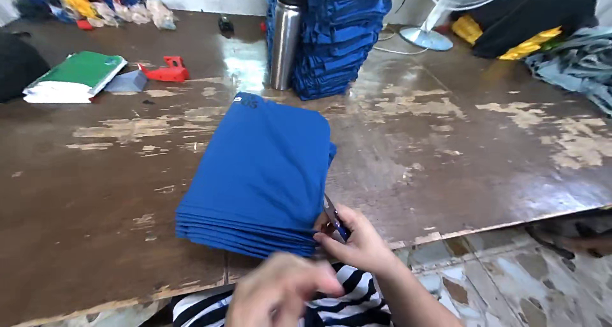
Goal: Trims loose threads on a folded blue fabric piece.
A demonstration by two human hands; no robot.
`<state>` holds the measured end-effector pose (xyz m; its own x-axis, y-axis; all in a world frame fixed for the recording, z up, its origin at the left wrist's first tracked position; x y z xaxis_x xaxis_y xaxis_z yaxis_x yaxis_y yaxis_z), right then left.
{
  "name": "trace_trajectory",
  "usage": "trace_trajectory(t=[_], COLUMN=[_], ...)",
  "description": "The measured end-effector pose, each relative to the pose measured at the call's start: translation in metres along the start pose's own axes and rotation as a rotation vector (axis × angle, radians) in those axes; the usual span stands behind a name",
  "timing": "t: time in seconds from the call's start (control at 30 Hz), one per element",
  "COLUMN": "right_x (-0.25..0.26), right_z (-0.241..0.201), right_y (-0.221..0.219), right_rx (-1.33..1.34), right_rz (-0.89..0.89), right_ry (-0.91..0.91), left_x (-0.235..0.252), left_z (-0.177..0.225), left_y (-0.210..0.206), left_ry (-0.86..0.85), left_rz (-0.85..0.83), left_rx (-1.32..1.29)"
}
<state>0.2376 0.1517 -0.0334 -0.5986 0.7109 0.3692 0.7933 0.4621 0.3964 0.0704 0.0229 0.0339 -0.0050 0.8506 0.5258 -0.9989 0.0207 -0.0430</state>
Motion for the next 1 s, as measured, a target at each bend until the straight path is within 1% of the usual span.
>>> trace_trajectory(t=[0.03, 0.07, 0.1, 0.17, 0.23, 0.3, 0.37, 0.43, 0.5, 0.57, 0.63, 0.73, 0.8, 0.9, 1.0], right_x=[0.0, -0.001, -0.002, -0.002, -0.001, 0.003, 0.006, 0.009, 0.011, 0.011, 0.009, 0.006, 0.006, 0.004, 0.002], right_z=[-0.001, -0.002, -0.002, 0.0, 0.002, 0.001, -0.002, -0.004, -0.006, -0.008, -0.008, -0.01, -0.013, -0.017, -0.016], right_y=[0.001, 0.0, -0.002, -0.008, -0.017, -0.024, -0.028, -0.031, -0.032, -0.03, -0.029, -0.027, -0.024, -0.021, -0.02], right_rx=[0.019, 0.063, 0.129, 0.322, 0.544, 0.745, 0.91, 0.999, 0.994, 0.912, 0.793, 0.648, 0.547, 0.43, 0.402], right_rz=[0.003, 0.018, 0.046, 0.104, 0.149, 0.178, 0.192, 0.208, 0.242, 0.262, 0.269, 0.277, 0.281, 0.276, 0.28], right_ry=[0.002, 0.007, 0.009, 0.011, 0.02, 0.007, -0.047, -0.097, -0.096, -0.05, -0.005, 0.056, 0.097, 0.12, 0.127], left_x=[-0.001, -0.003, -0.006, -0.01, -0.012, -0.009, -0.004, -0.001, 0.0, 0.0, 0.002, 0.004, 0.005, 0.002, 0.0], left_z=[-0.025, -0.046, -0.062, -0.08, -0.088, -0.088, -0.084, -0.079, -0.073, -0.066, -0.059, -0.062, -0.068, -0.068, -0.067], left_y=[0.011, 0.018, 0.022, 0.029, 0.035, 0.037, 0.034, 0.027, 0.018, 0.01, 0.001, -0.008, -0.011, -0.011, -0.008], left_ry=[-0.004, -0.024, -0.05, -0.106, -0.162, -0.154, -0.077, 0.009, 0.06, 0.079, 0.061, 0.023, -0.002, -0.003, 0.047], left_rz=[0.045, 0.087, 0.121, 0.175, 0.207, 0.211, 0.185, 0.128, 0.1, 0.17, 0.261, 0.31, 0.36, 0.396, 0.374], left_rx=[0.215, 0.364, 0.471, 0.641, 0.744, 0.792, 0.843, 0.883, 0.872, 0.826, 0.707, 0.473, 0.372, 0.352, 0.318])
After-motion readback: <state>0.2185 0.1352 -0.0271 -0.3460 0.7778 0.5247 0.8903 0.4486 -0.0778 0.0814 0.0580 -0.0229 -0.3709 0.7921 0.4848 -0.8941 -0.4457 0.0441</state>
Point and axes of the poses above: each hand's wrist, its own x-axis towards the middle knuckle, its own y-axis out of the back of the hand, z = x × y, the point moved 3 cm from there along x, towards the middle knuckle, and after that the axes turned 4 degrees about -x, right-handed, at the moved point
